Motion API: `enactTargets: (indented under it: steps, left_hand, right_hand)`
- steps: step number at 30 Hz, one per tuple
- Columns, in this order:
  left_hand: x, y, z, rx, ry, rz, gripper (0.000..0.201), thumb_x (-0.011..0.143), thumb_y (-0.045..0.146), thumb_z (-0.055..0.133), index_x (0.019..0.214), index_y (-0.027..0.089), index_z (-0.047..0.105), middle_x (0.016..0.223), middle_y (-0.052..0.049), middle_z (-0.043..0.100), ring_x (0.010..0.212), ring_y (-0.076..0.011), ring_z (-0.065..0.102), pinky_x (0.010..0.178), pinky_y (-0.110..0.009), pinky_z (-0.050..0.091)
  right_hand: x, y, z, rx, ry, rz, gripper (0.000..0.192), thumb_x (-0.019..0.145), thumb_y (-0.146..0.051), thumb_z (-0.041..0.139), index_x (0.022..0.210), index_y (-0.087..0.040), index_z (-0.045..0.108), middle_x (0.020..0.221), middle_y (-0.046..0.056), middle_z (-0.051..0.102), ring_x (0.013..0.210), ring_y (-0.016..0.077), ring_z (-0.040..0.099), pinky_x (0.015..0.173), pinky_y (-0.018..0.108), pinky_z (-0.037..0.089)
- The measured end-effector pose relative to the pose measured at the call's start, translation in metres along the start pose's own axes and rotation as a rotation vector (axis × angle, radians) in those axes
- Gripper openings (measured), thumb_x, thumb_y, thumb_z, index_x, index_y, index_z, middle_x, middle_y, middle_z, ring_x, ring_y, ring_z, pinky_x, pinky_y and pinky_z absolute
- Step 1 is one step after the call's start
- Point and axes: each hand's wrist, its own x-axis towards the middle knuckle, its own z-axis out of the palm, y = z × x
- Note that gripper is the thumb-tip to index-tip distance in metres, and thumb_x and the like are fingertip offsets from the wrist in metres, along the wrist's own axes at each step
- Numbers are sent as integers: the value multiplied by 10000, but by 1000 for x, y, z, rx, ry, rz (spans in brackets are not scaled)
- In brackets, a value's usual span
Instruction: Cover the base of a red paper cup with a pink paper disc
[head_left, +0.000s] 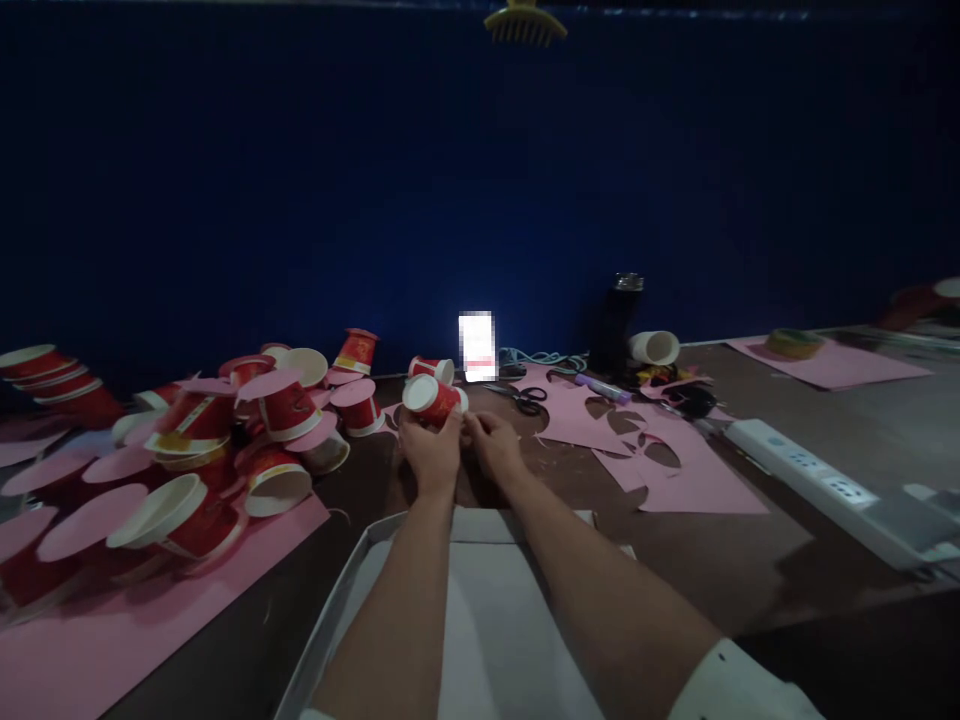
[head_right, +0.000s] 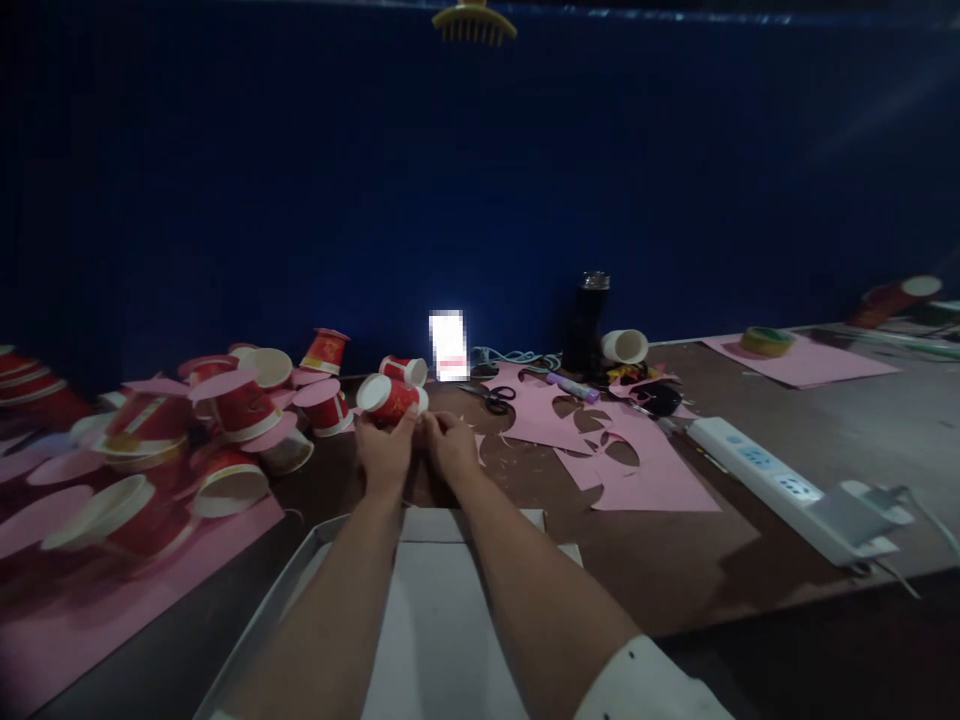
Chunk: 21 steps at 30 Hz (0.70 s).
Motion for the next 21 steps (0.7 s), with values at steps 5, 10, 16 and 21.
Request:
enactTargets:
  steps: [5, 10, 16, 21]
  left_hand:
    - [31, -6, -29, 130, 205, 117, 457, 612, 400, 736, 929, 106, 588, 980, -135, 645, 895, -225, 622, 850, -390, 495]
    - [49, -14, -59, 107, 363, 89, 505, 661, 443, 692, 1008, 101, 558, 1028, -154, 636, 904, -236, 631, 861, -409, 500]
    - [49, -23, -63, -13, 398, 17, 583, 709, 462, 664, 1136, 117, 469, 1152, -180, 597, 1014, -237, 618, 899, -391, 485]
    - [29, -3, -57, 143, 300, 215, 515, 687, 461, 689, 1041, 121, 533, 1084, -157, 602, 1017, -257, 586, 916, -425, 454]
  right_hand:
    - [-22, -19, 0, -590, -279, -291, 331, 815, -421, 560, 1071, -248, 678, 1144, 80, 651, 1085, 246, 542, 906, 358, 404]
    - [-40, -32, 2, -582, -603, -495, 530, 815, -549, 547, 1300, -338, 515, 1450, 43, 424, 1327, 288, 354, 1054, 499, 267]
    - [-45, -36, 3, -551, -744, -454, 392, 916, -515, 394, 1187, -336, 614, 1359, 36, 534, 1288, 258, 430, 1081, 561, 170]
    - [-42, -32, 3, -447, -731, -403, 333, 869, -482, 482, 1084, -305, 665, 1246, 55, 614, 1240, 282, 470, 1068, 599, 164]
